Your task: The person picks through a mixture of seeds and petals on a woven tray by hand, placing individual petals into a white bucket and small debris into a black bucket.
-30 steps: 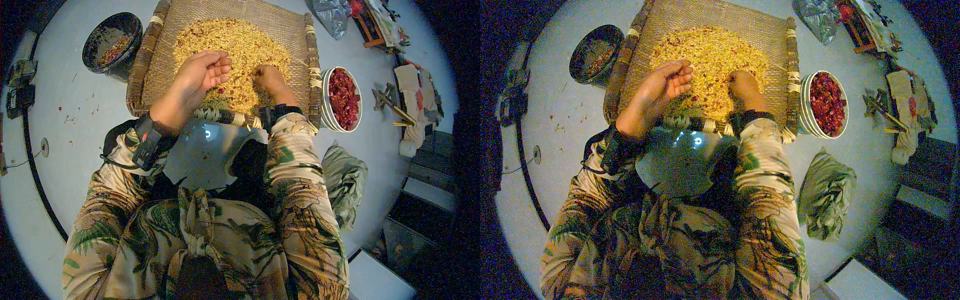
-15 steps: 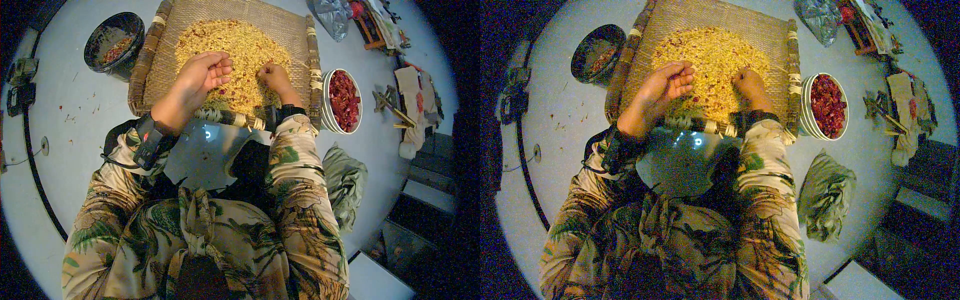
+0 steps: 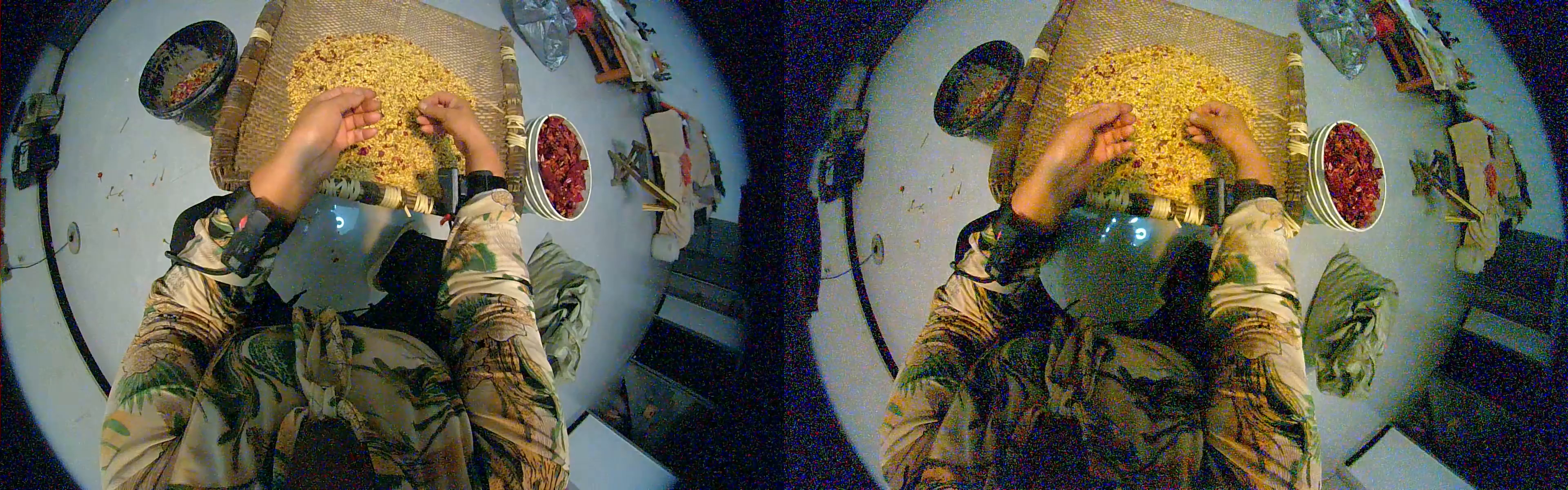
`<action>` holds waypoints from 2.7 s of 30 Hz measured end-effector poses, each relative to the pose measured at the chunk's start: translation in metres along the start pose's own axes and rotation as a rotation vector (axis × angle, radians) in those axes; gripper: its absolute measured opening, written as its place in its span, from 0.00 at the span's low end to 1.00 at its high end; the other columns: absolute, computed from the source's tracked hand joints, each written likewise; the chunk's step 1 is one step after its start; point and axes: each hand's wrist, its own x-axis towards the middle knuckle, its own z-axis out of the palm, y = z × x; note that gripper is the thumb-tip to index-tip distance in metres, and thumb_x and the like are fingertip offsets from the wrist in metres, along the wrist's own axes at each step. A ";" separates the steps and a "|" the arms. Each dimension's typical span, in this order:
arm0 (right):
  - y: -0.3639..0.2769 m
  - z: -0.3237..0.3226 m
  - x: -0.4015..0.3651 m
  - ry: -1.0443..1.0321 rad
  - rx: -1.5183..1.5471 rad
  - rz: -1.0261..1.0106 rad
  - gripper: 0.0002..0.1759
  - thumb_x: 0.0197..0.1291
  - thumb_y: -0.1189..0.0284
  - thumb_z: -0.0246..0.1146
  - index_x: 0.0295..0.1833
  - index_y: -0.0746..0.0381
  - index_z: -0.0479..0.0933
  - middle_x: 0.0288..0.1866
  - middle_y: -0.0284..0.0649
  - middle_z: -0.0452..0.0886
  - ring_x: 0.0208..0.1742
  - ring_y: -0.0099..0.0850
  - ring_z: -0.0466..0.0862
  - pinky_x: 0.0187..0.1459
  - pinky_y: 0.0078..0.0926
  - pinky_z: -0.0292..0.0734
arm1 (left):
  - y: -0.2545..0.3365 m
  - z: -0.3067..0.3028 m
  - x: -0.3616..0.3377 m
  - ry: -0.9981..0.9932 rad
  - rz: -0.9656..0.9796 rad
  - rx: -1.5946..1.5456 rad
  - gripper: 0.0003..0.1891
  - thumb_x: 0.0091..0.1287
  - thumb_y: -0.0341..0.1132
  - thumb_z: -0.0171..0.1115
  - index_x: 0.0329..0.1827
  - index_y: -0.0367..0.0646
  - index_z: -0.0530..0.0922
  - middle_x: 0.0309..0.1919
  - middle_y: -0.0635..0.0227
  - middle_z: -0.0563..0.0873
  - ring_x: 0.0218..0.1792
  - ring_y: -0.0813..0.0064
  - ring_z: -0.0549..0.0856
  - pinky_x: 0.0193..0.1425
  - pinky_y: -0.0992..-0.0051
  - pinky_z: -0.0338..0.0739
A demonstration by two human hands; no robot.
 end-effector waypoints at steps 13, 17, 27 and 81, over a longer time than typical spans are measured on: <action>-0.034 0.026 -0.014 -0.107 -0.145 -0.161 0.09 0.56 0.67 0.59 0.33 0.63 0.74 0.26 0.34 0.78 0.26 0.20 0.76 0.28 0.17 0.71 | -0.013 0.002 0.005 0.032 -0.008 0.076 0.13 0.65 0.36 0.48 0.47 0.36 0.69 0.40 0.63 0.77 0.43 0.72 0.79 0.44 0.75 0.77; -0.030 0.025 -0.012 -0.022 -0.169 -0.154 0.10 0.56 0.67 0.59 0.33 0.63 0.74 0.26 0.33 0.77 0.27 0.20 0.77 0.27 0.17 0.71 | -0.017 0.001 0.007 0.020 -0.007 0.076 0.13 0.65 0.36 0.47 0.47 0.36 0.69 0.41 0.62 0.77 0.43 0.71 0.79 0.45 0.75 0.77; -0.026 0.017 -0.006 0.058 -0.007 -0.092 0.10 0.56 0.66 0.59 0.35 0.64 0.75 0.29 0.33 0.78 0.30 0.22 0.78 0.28 0.17 0.73 | -0.017 0.003 0.009 0.055 -0.010 0.065 0.13 0.65 0.36 0.46 0.46 0.35 0.69 0.40 0.61 0.77 0.44 0.69 0.79 0.46 0.73 0.76; 0.018 0.018 0.026 0.222 -0.588 -0.213 0.11 0.52 0.66 0.60 0.34 0.63 0.78 0.28 0.41 0.81 0.27 0.30 0.80 0.32 0.28 0.74 | -0.019 -0.013 0.021 0.087 0.122 -0.122 0.10 0.65 0.33 0.47 0.45 0.36 0.70 0.31 0.68 0.76 0.32 0.78 0.76 0.39 0.78 0.75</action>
